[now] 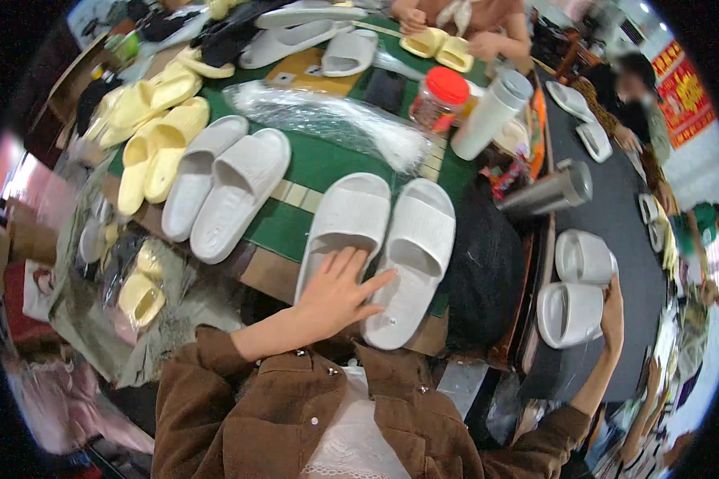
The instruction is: The person assembles plastic slippers by hand, inserting a thin white strap into the slots of yellow and white slipper soles. They handle the slippers one at a time, aligning the strap and pressing it into place, then moving the finished pair aside.
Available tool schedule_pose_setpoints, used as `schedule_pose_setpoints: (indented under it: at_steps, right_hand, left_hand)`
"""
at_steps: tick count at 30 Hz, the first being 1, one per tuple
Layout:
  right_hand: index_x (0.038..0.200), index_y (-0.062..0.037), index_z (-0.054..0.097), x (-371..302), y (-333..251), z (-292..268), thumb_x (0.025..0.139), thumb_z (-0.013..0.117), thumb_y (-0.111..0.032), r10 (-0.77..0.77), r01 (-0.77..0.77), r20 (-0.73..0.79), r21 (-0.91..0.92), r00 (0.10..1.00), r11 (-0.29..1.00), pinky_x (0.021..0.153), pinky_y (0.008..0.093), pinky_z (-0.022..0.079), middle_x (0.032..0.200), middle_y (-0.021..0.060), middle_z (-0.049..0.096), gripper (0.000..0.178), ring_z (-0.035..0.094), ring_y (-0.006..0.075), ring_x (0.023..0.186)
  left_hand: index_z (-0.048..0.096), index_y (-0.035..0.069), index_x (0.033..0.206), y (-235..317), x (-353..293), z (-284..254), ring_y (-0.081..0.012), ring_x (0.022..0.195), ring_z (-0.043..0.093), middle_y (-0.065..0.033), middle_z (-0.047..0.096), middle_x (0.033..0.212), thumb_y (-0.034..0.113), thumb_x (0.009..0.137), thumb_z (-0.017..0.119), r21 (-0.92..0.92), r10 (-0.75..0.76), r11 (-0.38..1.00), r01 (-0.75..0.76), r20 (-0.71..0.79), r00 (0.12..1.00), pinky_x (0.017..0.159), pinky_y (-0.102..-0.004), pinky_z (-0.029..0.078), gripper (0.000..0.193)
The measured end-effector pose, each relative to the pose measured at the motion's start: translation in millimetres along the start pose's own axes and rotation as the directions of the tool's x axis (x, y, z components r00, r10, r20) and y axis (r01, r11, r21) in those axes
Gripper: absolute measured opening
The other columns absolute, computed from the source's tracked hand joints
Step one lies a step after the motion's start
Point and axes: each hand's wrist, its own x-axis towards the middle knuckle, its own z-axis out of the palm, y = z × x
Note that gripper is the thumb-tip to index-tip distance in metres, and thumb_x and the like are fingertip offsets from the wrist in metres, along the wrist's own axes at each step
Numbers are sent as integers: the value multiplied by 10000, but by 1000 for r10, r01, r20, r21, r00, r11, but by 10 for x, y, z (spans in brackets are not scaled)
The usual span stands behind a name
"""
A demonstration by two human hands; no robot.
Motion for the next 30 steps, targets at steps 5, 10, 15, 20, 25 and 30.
schedule_pose_setpoints:
  at_steps: [5, 10, 15, 20, 25, 30]
  right_hand:
    - [1310, 50, 496, -298, -741, -96, 884, 606, -108, 31, -32, 81, 6, 996, 999, 922, 373, 459, 1155, 215, 652, 467, 612, 265, 1098]
    - [1192, 75, 583, -707, -721, -34, 833, 657, -113, 121, -121, -5, 29, 993, 992, 888, 380, 472, 1108, 198, 672, 411, 637, 271, 1025]
    - [1109, 99, 615, -1067, -670, 71, 815, 665, -57, 182, -178, -109, 49, 977, 983, 849, 371, 472, 989, 186, 687, 336, 633, 260, 935]
    - [1211, 103, 556, -1184, -1082, 135, 901, 602, -142, 278, -265, -71, 149, 958, 953, 930, 367, 431, 1130, 171, 646, 398, 595, 255, 1031]
    - [1281, 74, 504, -1219, -1020, 167, 934, 598, -186, 312, -308, -101, 56, 945, 950, 967, 387, 406, 1196, 208, 595, 443, 565, 304, 1071]
    - [1274, 89, 517, -1197, -1146, 173, 950, 578, -189, 323, -319, -103, 53, 941, 946, 964, 372, 404, 1197, 199, 605, 431, 564, 293, 1085]
  left_hand:
    - [517, 128, 1343, 46, 154, 125, -416, 1142, 447, -249, 499, 1162, 457, 848, 655, -5, -86, 996, 86, -21, 996, 939, -491, 379, 610]
    - [530, 4, 1288, 111, 262, 288, -391, 1079, 450, -231, 490, 1149, 427, 796, 711, -21, -86, 996, 84, -152, 985, 904, -473, 384, 673]
    - [525, -24, 1273, 53, 294, 305, -362, 1048, 467, -220, 498, 1116, 308, 770, 730, -36, -100, 995, 94, -202, 974, 899, -456, 390, 636]
    - [534, -12, 1261, -6, 286, 252, -331, 995, 488, -183, 505, 1051, 237, 785, 709, -66, -98, 994, 83, -271, 957, 876, -444, 405, 565]
    - [592, 11, 1199, -70, 262, 51, -308, 935, 526, -137, 538, 969, 183, 789, 693, -108, -125, 990, 96, -308, 943, 829, -427, 431, 456]
    - [616, 9, 1155, -261, 190, -470, -297, 886, 513, -125, 541, 905, 159, 813, 654, -122, -141, 987, 101, -389, 911, 782, -414, 426, 375]
